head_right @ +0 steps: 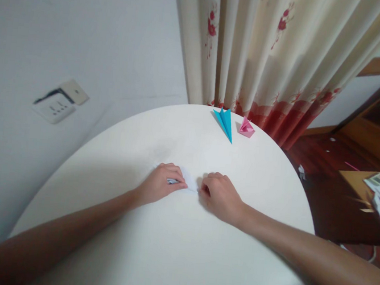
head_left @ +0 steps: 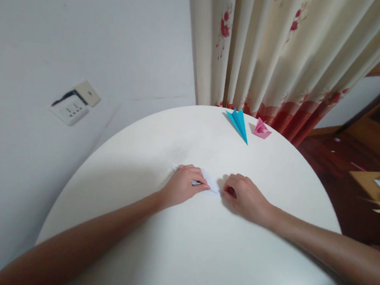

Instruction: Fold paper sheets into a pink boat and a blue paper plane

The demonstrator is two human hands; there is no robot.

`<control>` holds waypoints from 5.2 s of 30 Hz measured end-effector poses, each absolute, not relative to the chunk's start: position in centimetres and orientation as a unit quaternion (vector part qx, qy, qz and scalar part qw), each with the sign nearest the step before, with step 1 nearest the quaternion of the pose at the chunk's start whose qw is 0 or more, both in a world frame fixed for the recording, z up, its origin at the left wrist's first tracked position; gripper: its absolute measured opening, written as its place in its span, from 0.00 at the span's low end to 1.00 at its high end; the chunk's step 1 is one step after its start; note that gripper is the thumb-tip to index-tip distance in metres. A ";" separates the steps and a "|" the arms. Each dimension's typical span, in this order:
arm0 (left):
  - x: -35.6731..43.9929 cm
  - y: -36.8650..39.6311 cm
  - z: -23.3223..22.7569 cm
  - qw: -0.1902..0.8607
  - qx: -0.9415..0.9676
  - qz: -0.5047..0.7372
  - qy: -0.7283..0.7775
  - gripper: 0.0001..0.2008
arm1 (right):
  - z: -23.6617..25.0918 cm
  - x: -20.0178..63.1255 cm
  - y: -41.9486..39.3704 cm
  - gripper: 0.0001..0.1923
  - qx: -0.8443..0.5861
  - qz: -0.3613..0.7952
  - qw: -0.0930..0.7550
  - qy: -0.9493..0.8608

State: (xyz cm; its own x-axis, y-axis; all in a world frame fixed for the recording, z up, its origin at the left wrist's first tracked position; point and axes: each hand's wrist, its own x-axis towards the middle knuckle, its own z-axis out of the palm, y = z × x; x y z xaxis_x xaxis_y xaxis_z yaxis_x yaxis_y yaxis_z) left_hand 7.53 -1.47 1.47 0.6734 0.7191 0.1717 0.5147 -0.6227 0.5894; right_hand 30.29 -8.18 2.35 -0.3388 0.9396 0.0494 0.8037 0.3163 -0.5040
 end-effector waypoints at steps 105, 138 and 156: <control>11.4 -0.6 3.9 0.329 0.858 0.013 0.395 0.10 | 1.7 32.8 -11.1 0.12 -0.377 0.076 0.171 -0.907; 12.2 -0.4 4.8 0.314 0.849 -0.043 0.422 0.09 | 0.8 32.6 -10.7 0.17 -0.418 0.189 0.291 -0.840; 12.1 -0.6 5.1 0.323 0.847 -0.045 0.420 0.09 | 0.9 33.0 -10.6 0.12 -0.368 0.117 0.232 -0.893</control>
